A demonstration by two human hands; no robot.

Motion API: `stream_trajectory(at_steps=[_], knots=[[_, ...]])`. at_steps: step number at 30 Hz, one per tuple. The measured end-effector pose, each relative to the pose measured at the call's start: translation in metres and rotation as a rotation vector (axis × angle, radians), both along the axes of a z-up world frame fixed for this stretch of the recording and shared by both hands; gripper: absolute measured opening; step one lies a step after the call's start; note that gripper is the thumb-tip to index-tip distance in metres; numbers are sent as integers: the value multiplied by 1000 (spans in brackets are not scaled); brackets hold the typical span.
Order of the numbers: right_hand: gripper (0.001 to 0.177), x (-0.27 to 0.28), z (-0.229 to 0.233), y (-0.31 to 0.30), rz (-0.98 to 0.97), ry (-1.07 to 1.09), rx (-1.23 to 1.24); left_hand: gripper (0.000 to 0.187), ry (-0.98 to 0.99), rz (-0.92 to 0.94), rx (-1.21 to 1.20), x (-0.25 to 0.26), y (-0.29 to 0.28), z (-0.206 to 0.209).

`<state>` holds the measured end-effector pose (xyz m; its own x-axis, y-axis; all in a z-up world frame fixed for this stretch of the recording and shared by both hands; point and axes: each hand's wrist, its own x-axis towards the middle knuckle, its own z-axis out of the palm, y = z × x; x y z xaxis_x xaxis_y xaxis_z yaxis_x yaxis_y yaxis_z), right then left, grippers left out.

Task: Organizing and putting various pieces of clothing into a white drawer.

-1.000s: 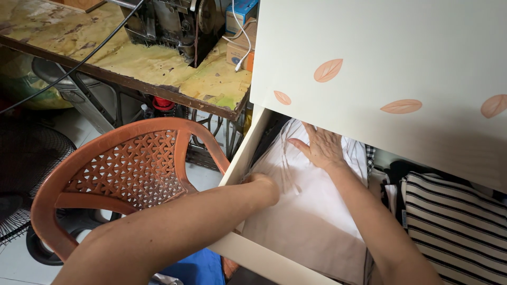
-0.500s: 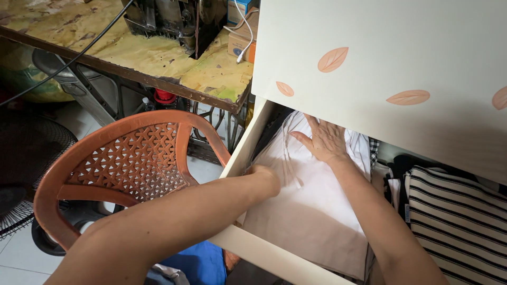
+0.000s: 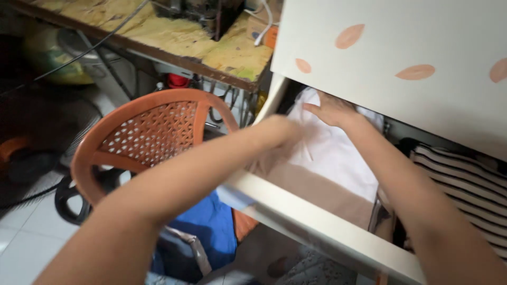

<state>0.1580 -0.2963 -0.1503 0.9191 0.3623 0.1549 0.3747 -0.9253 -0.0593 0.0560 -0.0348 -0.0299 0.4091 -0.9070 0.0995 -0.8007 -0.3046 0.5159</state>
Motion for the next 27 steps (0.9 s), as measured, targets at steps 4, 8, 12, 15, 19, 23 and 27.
stream_trajectory(at_steps=[4, 8, 12, 15, 19, 23, 27], knots=[[53, -76, 88, 85, -87, 283, -72, 18, -35, 6, -286, -7, 73, 54], [37, -156, 162, 180, 122, 187, 96, 18, 153, 258, -482, -25, 180, 56], [34, -185, 186, 258, 107, -47, 332, 20, 130, 728, -554, 2, 276, -108], [35, -173, 174, 293, 163, 1, 316, 21, 79, 1088, -297, 6, 306, -253], [31, -150, 145, 313, 126, 92, 288, 28, 96, 1424, -69, -10, 328, -403], [30, -150, 139, 317, 124, 154, 267, 28, 180, 1632, 126, -28, 333, -452], [28, -154, 142, 320, 110, 139, 263, 53, 262, 1603, 112, -49, 329, -432]])
